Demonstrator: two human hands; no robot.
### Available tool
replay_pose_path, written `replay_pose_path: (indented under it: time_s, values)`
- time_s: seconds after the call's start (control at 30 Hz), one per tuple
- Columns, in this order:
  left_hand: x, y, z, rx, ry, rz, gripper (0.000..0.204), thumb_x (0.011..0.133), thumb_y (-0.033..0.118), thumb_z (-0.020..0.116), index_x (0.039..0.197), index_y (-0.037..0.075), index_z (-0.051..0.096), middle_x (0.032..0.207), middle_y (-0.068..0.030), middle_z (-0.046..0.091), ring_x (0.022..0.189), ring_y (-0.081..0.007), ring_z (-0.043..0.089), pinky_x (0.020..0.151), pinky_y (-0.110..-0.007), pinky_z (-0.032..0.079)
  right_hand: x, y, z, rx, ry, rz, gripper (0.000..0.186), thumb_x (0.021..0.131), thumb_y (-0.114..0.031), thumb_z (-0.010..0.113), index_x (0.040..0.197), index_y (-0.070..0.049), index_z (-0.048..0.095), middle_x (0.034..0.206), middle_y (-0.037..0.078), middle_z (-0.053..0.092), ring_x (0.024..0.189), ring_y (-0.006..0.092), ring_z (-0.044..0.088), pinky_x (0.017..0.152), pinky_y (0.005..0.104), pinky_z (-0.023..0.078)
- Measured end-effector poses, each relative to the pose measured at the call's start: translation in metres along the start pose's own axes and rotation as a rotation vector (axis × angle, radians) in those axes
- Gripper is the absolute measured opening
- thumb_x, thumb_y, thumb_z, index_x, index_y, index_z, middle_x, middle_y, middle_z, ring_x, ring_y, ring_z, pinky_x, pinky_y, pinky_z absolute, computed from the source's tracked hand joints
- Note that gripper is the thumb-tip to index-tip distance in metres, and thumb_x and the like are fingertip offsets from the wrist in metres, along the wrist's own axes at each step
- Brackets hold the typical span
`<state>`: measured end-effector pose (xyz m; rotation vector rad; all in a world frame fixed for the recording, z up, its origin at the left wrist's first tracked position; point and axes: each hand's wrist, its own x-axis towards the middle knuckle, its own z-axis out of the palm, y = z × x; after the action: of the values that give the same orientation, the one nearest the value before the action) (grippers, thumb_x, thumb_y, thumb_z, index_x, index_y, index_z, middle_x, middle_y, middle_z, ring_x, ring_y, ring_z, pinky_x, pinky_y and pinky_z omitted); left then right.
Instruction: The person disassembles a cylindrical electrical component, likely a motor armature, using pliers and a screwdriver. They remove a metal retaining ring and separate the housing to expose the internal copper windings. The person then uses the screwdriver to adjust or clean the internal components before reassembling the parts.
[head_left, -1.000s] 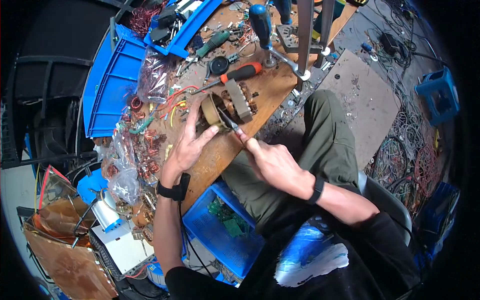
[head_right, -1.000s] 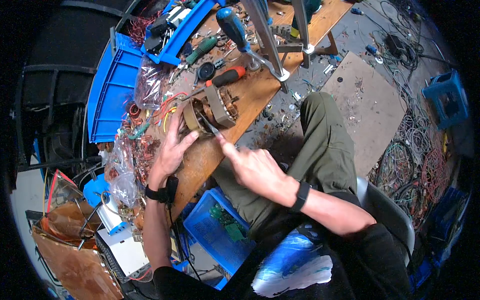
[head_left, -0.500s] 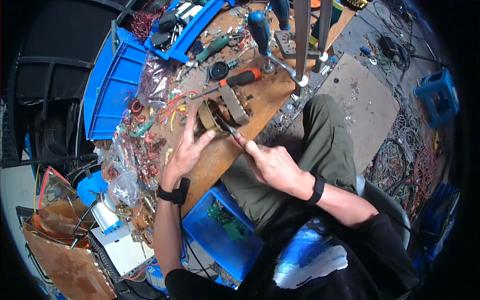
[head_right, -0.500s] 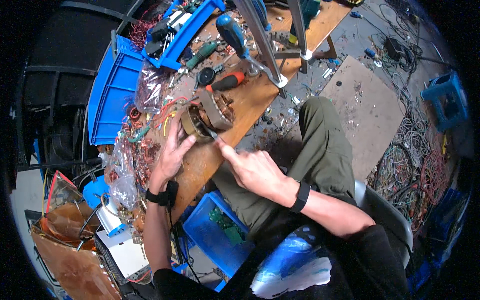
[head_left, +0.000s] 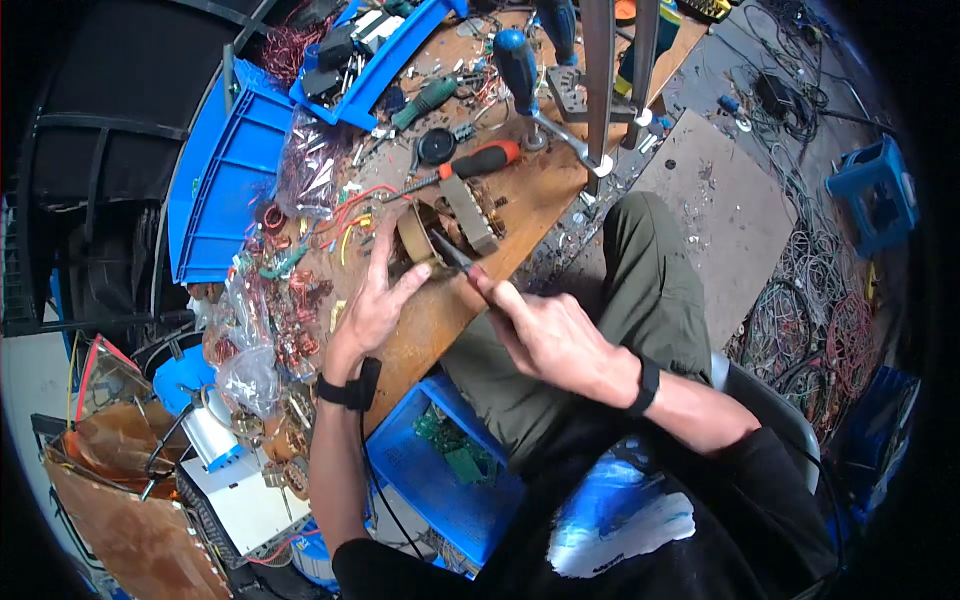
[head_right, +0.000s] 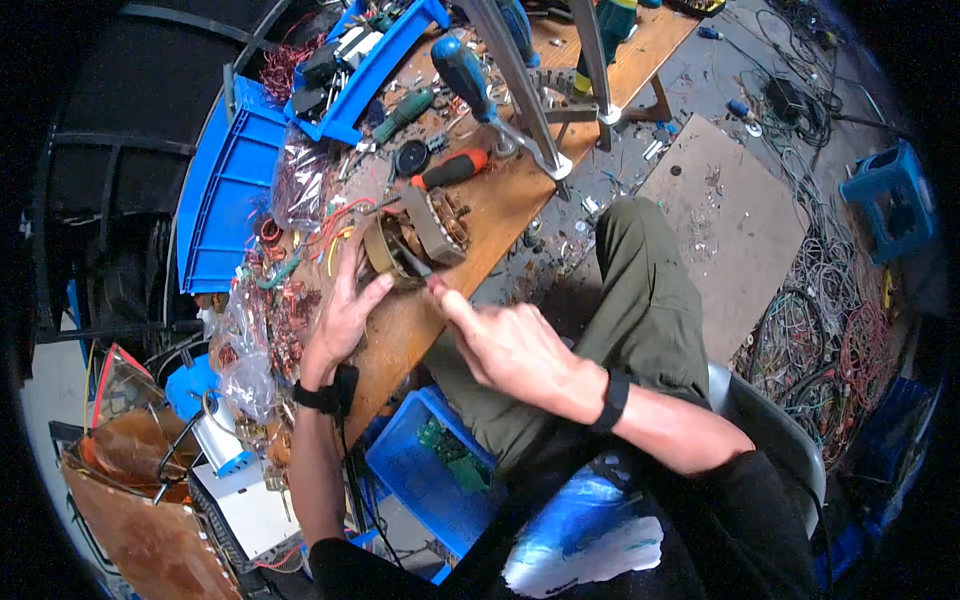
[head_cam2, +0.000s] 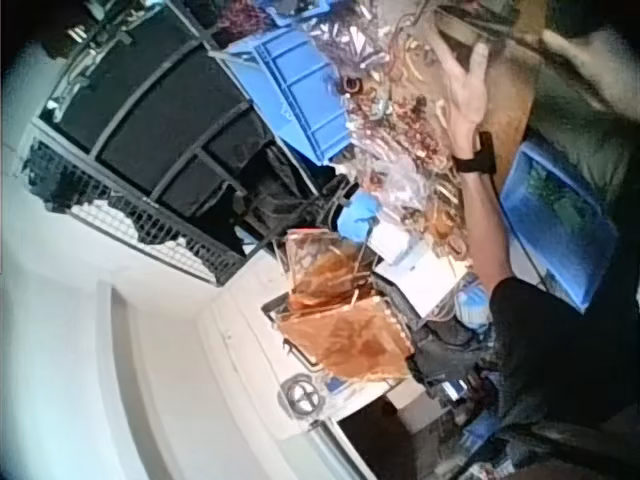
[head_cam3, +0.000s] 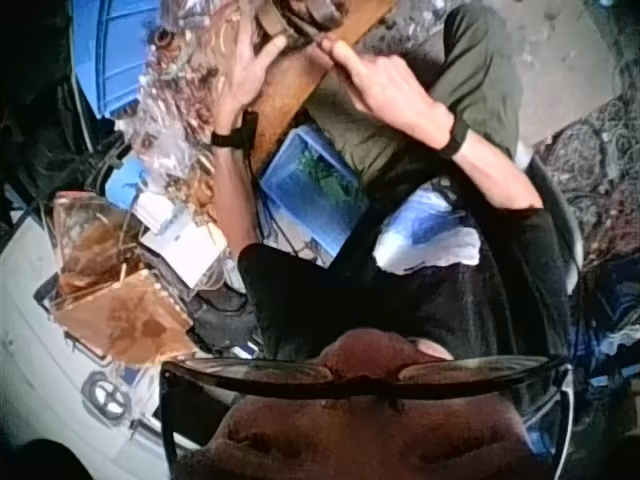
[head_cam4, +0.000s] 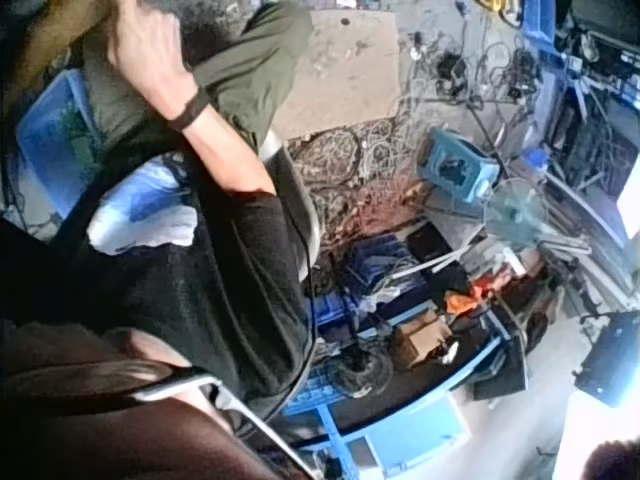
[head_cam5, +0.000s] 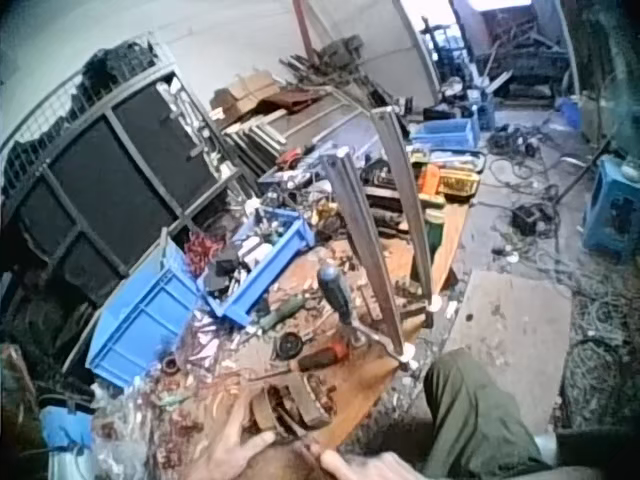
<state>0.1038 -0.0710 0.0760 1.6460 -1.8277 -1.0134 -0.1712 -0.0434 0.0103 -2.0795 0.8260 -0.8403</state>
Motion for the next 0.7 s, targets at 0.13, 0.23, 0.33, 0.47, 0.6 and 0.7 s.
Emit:
replay_pose_path:
  time_s: [0.13,0.23,0.33,0.47,0.6,0.7]
  values:
    - [-0.004,0.001,0.007,-0.036,-0.012,0.011,0.090,0.105,0.032,0.069,0.170,-0.003,0.017,0.175,-0.0250,0.025,0.164,-0.0333,0.020,0.133,-0.044,0.015,0.000,-0.017,-0.007,0.053,0.209,-0.096,0.069,0.096,-0.006,0.066,0.159,-0.005,0.037,0.076,0.019,0.067,0.063,0.0411,0.068,0.053,0.0515,0.053]
    - [-0.003,-0.003,0.005,-0.046,-0.014,0.003,0.089,0.105,0.032,0.069,0.170,-0.002,0.018,0.175,-0.0247,0.026,0.164,-0.0331,0.021,0.133,-0.044,0.016,0.013,0.001,0.004,-0.014,0.102,-0.077,0.068,0.094,-0.004,0.065,0.156,-0.003,0.037,0.073,0.021,0.066,0.064,0.0421,0.069,0.053,0.0525,0.053]
    - [-0.007,-0.001,0.006,-0.065,-0.025,0.001,0.089,0.105,0.032,0.069,0.170,-0.002,0.019,0.174,-0.0241,0.028,0.164,-0.0328,0.022,0.133,-0.044,0.016,0.009,-0.012,-0.009,-0.025,-0.076,0.045,0.065,0.092,-0.005,0.066,0.151,-0.002,0.040,0.067,0.022,0.065,0.060,0.0435,0.067,0.053,0.0546,0.053]
    - [-0.002,-0.006,0.004,-0.063,-0.016,-0.002,0.090,0.105,0.033,0.069,0.170,-0.003,0.018,0.175,-0.0250,0.026,0.165,-0.0329,0.019,0.133,-0.044,0.015,0.012,-0.028,-0.029,0.043,-0.003,0.073,0.059,0.096,-0.008,0.067,0.150,-0.004,0.042,0.069,0.022,0.066,0.058,0.0437,0.066,0.052,0.0546,0.052]
    - [-0.002,-0.008,0.003,-0.095,-0.004,-0.023,0.094,0.104,0.033,0.069,0.170,-0.004,0.014,0.177,-0.0250,0.020,0.165,-0.0333,0.016,0.134,-0.044,0.013,-0.004,-0.027,-0.035,0.112,0.101,0.047,0.052,0.099,-0.010,0.067,0.147,-0.003,0.046,0.072,0.021,0.068,0.061,0.0432,0.068,0.052,0.0529,0.053]
    - [-0.002,-0.006,0.007,-0.130,-0.004,-0.037,0.095,0.104,0.033,0.068,0.171,-0.004,0.011,0.178,-0.0242,0.017,0.166,-0.0338,0.014,0.134,-0.045,0.012,-0.020,-0.014,-0.033,0.158,0.179,0.024,0.047,0.099,-0.010,0.068,0.142,-0.003,0.050,0.073,0.020,0.068,0.061,0.0438,0.067,0.052,0.0519,0.053]
